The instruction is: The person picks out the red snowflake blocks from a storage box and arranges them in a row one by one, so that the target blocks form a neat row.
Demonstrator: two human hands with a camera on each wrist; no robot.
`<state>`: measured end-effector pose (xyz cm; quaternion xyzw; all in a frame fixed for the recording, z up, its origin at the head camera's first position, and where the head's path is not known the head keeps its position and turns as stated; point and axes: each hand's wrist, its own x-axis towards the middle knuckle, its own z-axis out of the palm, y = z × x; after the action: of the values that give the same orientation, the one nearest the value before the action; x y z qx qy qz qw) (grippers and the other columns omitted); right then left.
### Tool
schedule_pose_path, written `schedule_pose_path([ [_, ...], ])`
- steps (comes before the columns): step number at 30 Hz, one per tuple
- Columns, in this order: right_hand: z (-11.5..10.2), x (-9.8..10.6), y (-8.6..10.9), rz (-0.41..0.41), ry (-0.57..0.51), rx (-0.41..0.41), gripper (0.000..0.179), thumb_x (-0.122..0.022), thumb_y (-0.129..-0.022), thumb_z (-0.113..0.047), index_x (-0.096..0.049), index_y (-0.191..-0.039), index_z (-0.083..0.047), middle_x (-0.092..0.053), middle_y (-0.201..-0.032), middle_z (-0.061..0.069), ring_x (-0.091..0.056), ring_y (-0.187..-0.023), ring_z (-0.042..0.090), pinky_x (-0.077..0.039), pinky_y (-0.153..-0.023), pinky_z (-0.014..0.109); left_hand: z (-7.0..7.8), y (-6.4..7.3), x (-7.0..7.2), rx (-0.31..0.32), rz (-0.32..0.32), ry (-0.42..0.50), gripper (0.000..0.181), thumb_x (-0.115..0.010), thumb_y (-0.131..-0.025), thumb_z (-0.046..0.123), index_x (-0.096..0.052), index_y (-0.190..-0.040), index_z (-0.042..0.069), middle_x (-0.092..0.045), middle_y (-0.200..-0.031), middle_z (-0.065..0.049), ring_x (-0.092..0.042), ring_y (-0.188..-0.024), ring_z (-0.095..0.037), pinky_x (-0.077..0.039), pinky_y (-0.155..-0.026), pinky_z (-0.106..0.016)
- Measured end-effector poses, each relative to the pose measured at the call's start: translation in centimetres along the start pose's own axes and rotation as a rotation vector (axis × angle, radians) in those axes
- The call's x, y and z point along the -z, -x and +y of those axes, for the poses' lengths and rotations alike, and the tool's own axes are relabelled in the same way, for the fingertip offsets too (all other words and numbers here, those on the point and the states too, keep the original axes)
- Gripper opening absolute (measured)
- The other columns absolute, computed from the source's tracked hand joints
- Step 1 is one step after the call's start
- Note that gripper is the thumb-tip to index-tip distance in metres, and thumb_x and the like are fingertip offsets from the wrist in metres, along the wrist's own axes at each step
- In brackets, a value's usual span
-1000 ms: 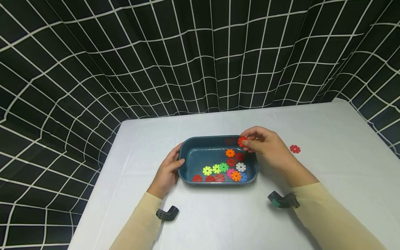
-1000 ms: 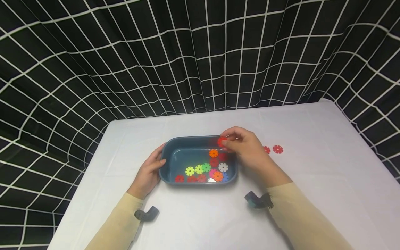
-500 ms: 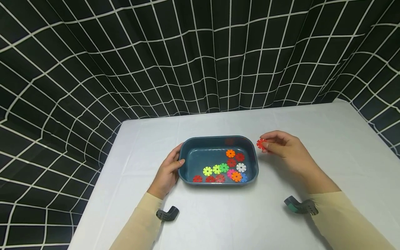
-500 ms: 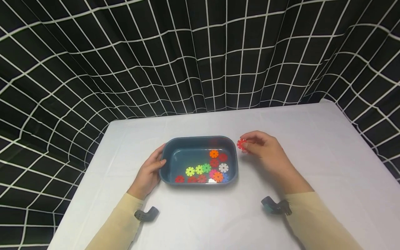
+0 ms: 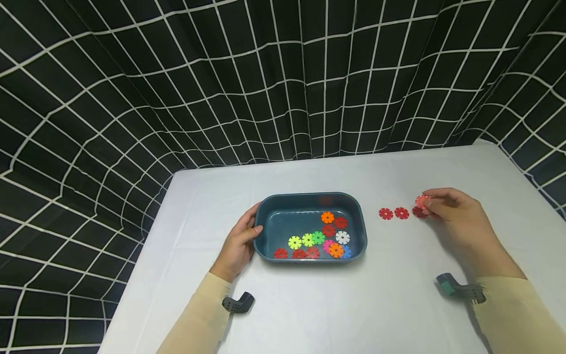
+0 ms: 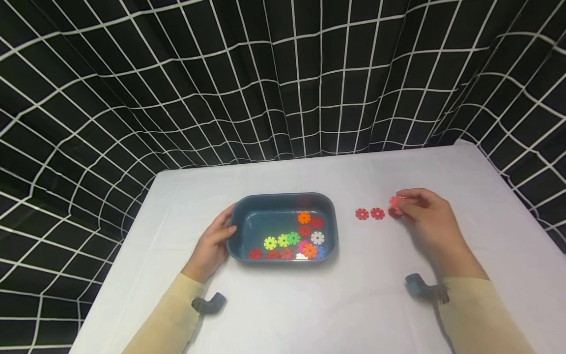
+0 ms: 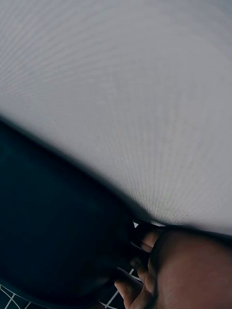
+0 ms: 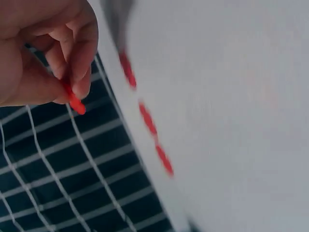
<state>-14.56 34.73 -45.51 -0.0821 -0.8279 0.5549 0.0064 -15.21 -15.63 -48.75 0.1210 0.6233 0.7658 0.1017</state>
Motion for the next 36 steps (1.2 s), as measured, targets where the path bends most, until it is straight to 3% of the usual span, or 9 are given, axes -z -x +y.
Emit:
schedule_pose_path([
  [3,1.0,0.8,-0.4,0.076,0.153,-0.062,0.046,-0.061,-0.114,-0.03,-0.058,-0.149,0.0,-0.069,-0.124,0.013,-0.067,-0.098,0.005,-0.055,-0.077,0.011,0.0,0.0,0.0,0.001,0.004,0.003,0.06,-0.048,-0.11,0.0,-0.036,-0.169,0.005,-0.041,-0.17,-0.011,-0.035,-0.157,-0.028,-0.034,-0.125,-0.04],
  [7,1.9,1.5,-0.7,0.135,0.287,-0.105,0.045,-0.057,-0.115,-0.029,-0.059,-0.149,0.001,-0.065,-0.13,0.022,-0.062,-0.11,0.024,-0.049,-0.072,0.01,0.1,0.0,-0.1,0.005,0.003,-0.003,0.061,-0.048,-0.11,0.0,-0.036,-0.169,0.006,-0.041,-0.17,-0.01,-0.036,-0.157,-0.027,-0.034,-0.124,-0.04],
  [9,2.1,1.7,-0.8,0.147,0.33,-0.108,0.043,-0.056,-0.115,-0.026,-0.06,-0.148,0.002,-0.063,-0.13,0.025,-0.057,-0.117,0.036,-0.048,-0.076,0.018,0.2,0.0,-0.1,0.004,0.001,-0.004,0.061,-0.048,-0.11,-0.001,-0.036,-0.169,0.006,-0.041,-0.17,-0.01,-0.036,-0.157,-0.027,-0.034,-0.125,-0.04],
  [11,2.2,1.8,-0.9,0.147,0.355,-0.108,0.042,-0.056,-0.114,-0.023,-0.06,-0.147,0.004,-0.06,-0.132,0.028,-0.053,-0.122,0.045,-0.052,-0.085,0.035,0.2,0.0,-0.2,0.002,0.0,-0.002,0.061,-0.048,-0.11,-0.001,-0.035,-0.169,0.005,-0.041,-0.17,-0.011,-0.035,-0.157,-0.027,-0.034,-0.125,-0.04],
  [14,2.3,1.8,-0.8,0.129,0.37,-0.103,0.04,-0.056,-0.114,-0.02,-0.06,-0.145,0.005,-0.056,-0.136,0.032,-0.047,-0.128,0.054,-0.048,-0.094,0.061,0.2,0.1,-0.2,0.002,-0.001,0.001,0.061,-0.048,-0.11,-0.001,-0.034,-0.169,0.005,-0.04,-0.171,-0.011,-0.035,-0.157,-0.028,-0.034,-0.125,-0.04],
  [18,2.2,1.6,-0.7,0.1,0.365,-0.087,0.038,-0.057,-0.114,-0.02,-0.062,-0.142,0.005,-0.054,-0.142,0.035,-0.043,-0.133,0.058,-0.04,-0.103,0.075,0.2,0.1,-0.2,0.002,-0.001,0.001,0.062,-0.048,-0.11,-0.001,-0.035,-0.169,0.005,-0.04,-0.171,-0.011,-0.035,-0.158,-0.029,-0.034,-0.124,-0.04],
  [36,2.2,0.9,-0.8,0.074,0.396,-0.049,0.041,-0.062,-0.113,-0.027,-0.063,-0.139,0.004,-0.054,-0.143,0.036,-0.043,-0.135,0.06,-0.036,-0.106,0.08,0.3,0.1,-0.2,-0.001,-0.003,-0.011,0.061,-0.049,-0.11,0.002,-0.035,-0.169,0.006,-0.04,-0.171,-0.011,-0.036,-0.157,-0.029,-0.035,-0.123,-0.038],
])
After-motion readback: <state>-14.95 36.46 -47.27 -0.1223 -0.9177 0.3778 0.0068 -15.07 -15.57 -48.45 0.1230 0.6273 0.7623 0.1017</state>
